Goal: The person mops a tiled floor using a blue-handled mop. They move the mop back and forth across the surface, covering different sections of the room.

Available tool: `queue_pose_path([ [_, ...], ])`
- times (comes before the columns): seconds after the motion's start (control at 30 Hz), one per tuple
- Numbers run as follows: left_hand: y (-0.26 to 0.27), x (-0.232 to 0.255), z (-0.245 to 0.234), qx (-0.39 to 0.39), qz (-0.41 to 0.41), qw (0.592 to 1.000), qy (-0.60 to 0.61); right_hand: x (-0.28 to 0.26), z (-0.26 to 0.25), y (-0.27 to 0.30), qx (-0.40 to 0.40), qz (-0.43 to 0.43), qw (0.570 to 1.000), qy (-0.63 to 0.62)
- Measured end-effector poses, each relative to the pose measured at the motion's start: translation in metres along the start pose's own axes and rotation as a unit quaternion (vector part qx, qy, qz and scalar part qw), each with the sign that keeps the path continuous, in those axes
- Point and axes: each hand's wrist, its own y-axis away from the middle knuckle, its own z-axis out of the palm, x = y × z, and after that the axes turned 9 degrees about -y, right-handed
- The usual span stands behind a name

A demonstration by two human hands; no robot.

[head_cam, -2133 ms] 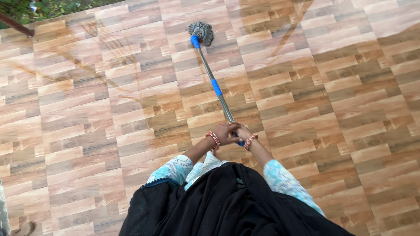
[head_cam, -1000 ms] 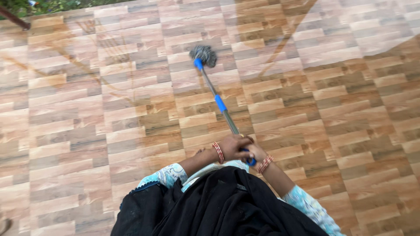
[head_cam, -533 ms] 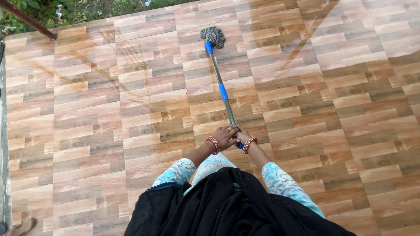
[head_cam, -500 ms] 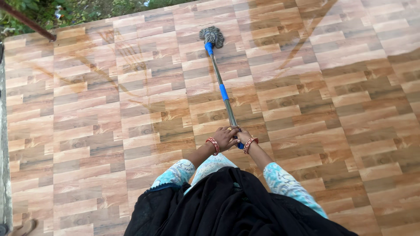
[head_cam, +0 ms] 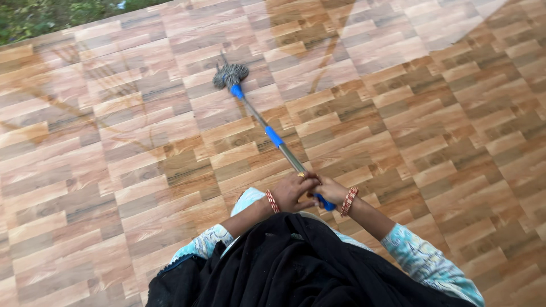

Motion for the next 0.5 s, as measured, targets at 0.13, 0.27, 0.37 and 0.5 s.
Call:
queue_pose_path([
  [0.13,-0.007,0.017,0.005,-0.019,0.018,1.0,0.001,0.003,0.0,0.032,-0.002,0.008,1.0,0.003],
  [0.27,0.0,-0.006,0.003,-0.051,-0.006,0.999,-0.014,0.01,0.004,-0.005,-0.03,-0.035,0.999,-0.008],
  [0.37,0.013,-0.041,-0.002,-0.041,-0.022,0.999,-0.02,0.014,0.016,-0.055,-0.007,-0.042,0.999,-0.025],
  [0.5,0.035,-0.109,-0.013,-0.086,-0.12,0.988,-0.041,0.001,0.05,-0.146,0.037,-0.03,0.999,-0.016],
])
